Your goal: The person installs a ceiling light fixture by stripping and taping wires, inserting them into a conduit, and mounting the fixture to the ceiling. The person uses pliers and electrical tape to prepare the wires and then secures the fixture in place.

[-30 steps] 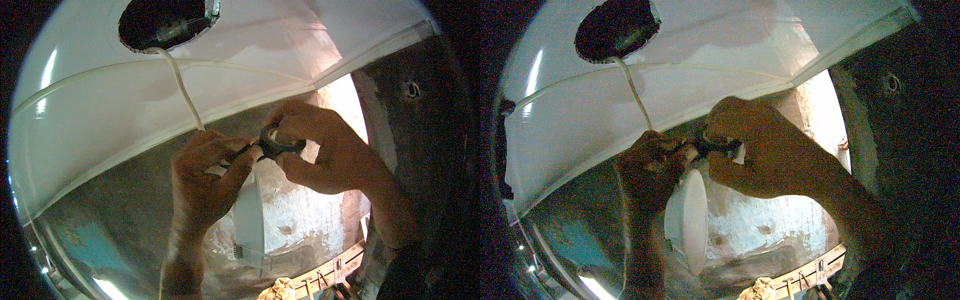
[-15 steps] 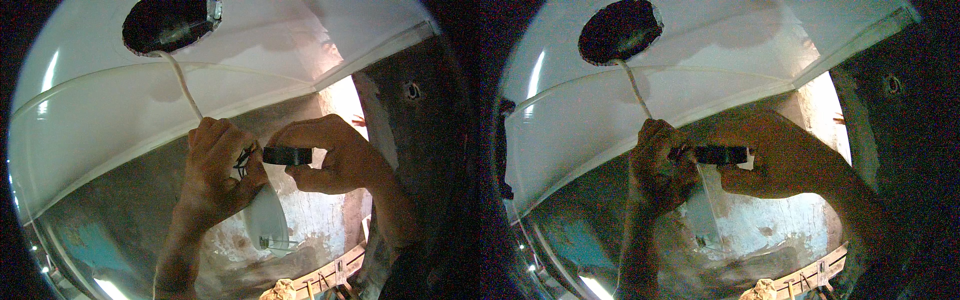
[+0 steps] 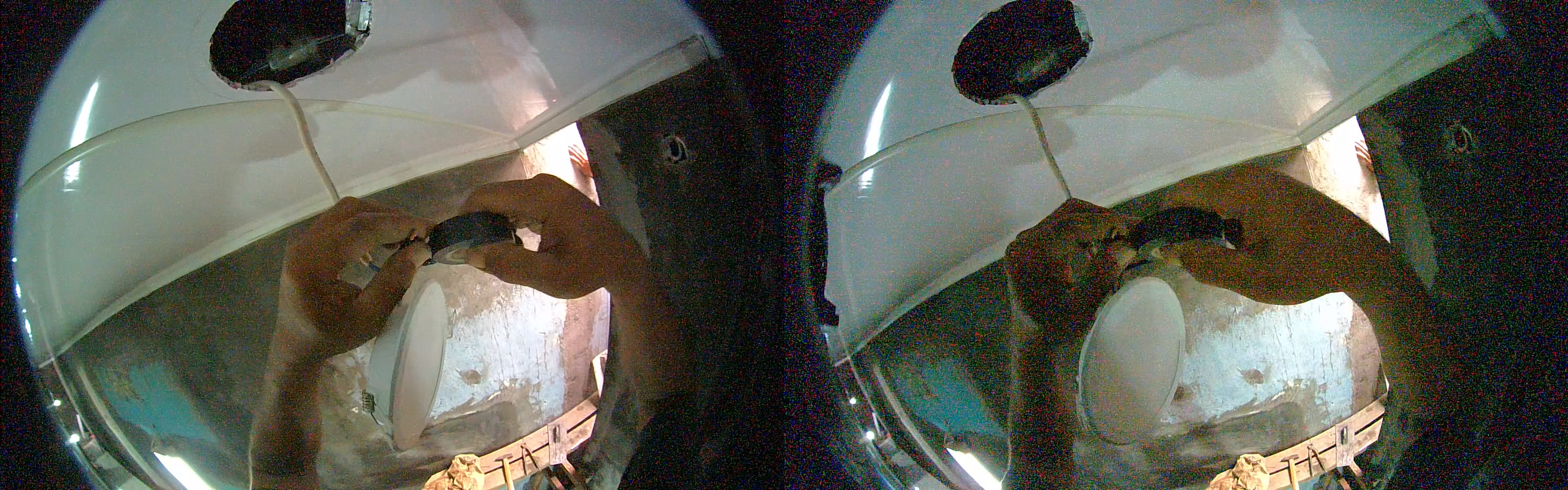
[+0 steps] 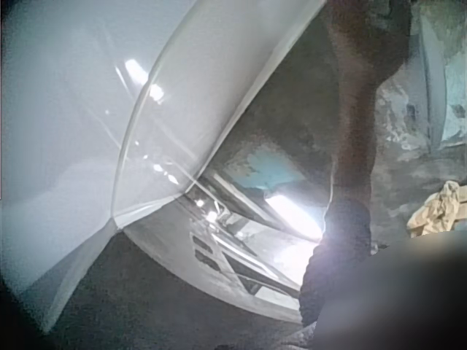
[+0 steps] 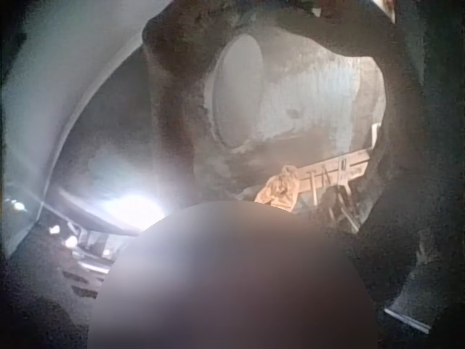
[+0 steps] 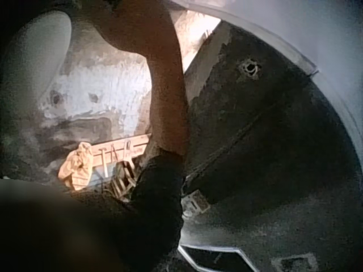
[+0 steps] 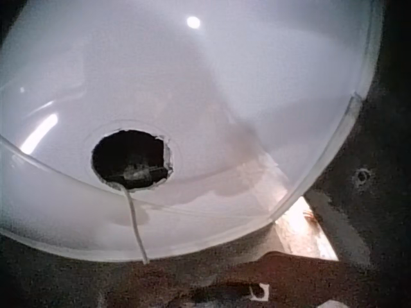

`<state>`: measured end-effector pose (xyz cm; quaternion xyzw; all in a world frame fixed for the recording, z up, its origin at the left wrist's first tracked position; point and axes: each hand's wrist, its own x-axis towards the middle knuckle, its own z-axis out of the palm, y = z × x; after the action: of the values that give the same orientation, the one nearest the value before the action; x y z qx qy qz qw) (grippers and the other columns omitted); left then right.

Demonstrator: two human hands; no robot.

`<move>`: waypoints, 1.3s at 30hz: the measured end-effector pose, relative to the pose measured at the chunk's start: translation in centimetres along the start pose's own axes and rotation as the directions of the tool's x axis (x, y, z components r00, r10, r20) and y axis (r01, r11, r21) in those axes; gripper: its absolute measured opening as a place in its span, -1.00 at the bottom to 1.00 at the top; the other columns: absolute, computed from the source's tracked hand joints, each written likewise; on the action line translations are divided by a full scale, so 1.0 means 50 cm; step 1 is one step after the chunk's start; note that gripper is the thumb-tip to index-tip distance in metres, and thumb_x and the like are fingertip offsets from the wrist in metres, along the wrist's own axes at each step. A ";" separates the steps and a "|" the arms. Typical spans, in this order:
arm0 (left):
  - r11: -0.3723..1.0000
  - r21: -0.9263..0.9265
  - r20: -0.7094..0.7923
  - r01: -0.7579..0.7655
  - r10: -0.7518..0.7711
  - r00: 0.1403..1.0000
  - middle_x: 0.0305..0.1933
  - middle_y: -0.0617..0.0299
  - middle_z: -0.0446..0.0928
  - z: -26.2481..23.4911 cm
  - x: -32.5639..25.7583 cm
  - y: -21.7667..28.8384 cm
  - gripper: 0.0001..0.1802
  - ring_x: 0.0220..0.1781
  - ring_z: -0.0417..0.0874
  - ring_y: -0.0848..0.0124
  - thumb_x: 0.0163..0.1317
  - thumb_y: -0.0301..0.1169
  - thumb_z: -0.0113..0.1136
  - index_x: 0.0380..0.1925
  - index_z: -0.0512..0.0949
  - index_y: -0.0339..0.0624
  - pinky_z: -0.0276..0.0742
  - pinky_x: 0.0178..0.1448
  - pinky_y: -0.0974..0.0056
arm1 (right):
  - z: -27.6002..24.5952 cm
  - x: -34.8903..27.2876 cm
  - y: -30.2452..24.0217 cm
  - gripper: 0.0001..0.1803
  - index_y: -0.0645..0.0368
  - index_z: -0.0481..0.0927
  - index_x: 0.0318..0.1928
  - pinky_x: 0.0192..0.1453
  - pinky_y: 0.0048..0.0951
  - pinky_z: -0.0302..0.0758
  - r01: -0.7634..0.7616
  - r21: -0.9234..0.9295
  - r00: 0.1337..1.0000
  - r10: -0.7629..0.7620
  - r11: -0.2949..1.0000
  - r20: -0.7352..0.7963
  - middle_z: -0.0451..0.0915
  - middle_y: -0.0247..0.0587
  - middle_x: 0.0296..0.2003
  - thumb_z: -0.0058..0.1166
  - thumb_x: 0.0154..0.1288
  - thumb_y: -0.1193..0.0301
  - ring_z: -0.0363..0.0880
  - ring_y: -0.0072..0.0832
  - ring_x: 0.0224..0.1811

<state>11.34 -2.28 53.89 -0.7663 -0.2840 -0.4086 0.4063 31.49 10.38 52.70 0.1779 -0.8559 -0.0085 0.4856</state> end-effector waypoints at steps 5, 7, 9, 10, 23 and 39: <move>0.987 -0.072 0.124 0.142 -0.133 0.983 -0.34 0.11 0.66 -0.019 0.020 0.010 -0.76 -0.36 0.66 0.37 0.04 -0.39 0.44 -0.27 0.69 -0.16 0.56 -0.28 0.32 | -0.022 0.003 0.000 -0.75 0.16 0.60 -0.13 -0.35 -0.36 0.46 -0.006 -0.139 0.999 0.012 0.990 0.044 0.58 -0.19 -0.44 0.19 0.22 0.33 0.58 -0.39 -0.44; 0.985 -0.050 0.163 0.168 -0.158 0.974 -0.35 0.12 0.66 -0.027 0.026 0.021 -0.76 -0.37 0.65 0.39 0.03 -0.37 0.45 -0.27 0.70 -0.16 0.56 -0.28 0.33 | -0.022 -0.001 0.000 -0.76 0.15 0.60 -0.13 -0.34 -0.35 0.47 -0.037 -0.061 0.998 0.040 0.997 0.044 0.59 -0.19 -0.44 0.17 0.24 0.32 0.59 -0.39 -0.43; 0.978 0.026 0.205 0.205 -0.206 0.957 -0.36 0.13 0.66 -0.034 0.028 0.032 -0.76 -0.39 0.65 0.40 0.02 -0.36 0.45 -0.28 0.70 -0.16 0.55 -0.29 0.33 | -0.018 -0.004 0.000 -0.76 0.15 0.60 -0.13 -0.34 -0.35 0.47 -0.086 0.006 0.995 0.085 0.996 0.050 0.59 -0.21 -0.43 0.16 0.25 0.32 0.59 -0.40 -0.43; 0.971 0.077 0.224 0.226 -0.237 0.945 -0.36 0.14 0.66 -0.033 0.031 0.031 -0.76 -0.39 0.65 0.41 0.02 -0.36 0.46 -0.29 0.70 -0.17 0.55 -0.29 0.33 | -0.015 -0.003 0.001 -0.77 0.15 0.60 -0.12 -0.34 -0.35 0.47 -0.108 0.040 0.993 0.105 0.993 0.054 0.59 -0.22 -0.42 0.15 0.26 0.32 0.59 -0.40 -0.43; 0.959 0.284 0.134 -0.020 -0.019 0.991 -0.48 0.17 0.56 -0.004 0.011 0.041 -0.89 -0.41 0.59 0.19 -0.03 -0.49 0.32 -0.45 0.60 -0.11 0.50 -0.31 0.16 | 0.000 -0.004 0.003 -0.79 0.18 0.61 -0.16 -0.45 -0.44 0.44 0.026 -0.031 0.997 -0.023 0.999 0.077 0.56 -0.23 -0.50 0.20 0.24 0.37 0.55 -0.48 -0.54; 0.952 0.227 0.035 0.204 -0.217 0.976 -0.40 0.11 0.53 0.018 0.008 0.033 -0.87 -0.37 0.59 0.16 0.04 -0.49 0.20 -0.35 0.53 -0.18 0.53 -0.29 0.21 | 0.035 -0.009 0.023 -0.73 0.21 0.60 -0.13 -0.30 -0.33 0.52 0.154 -0.084 0.983 -0.162 0.984 -0.091 0.61 -0.11 -0.35 0.14 0.10 0.53 0.62 -0.25 -0.41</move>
<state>13.16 -2.29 53.30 -0.6932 -0.4199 -0.3924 0.4350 29.90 11.32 51.60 0.2268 -0.8133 -0.0709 0.5310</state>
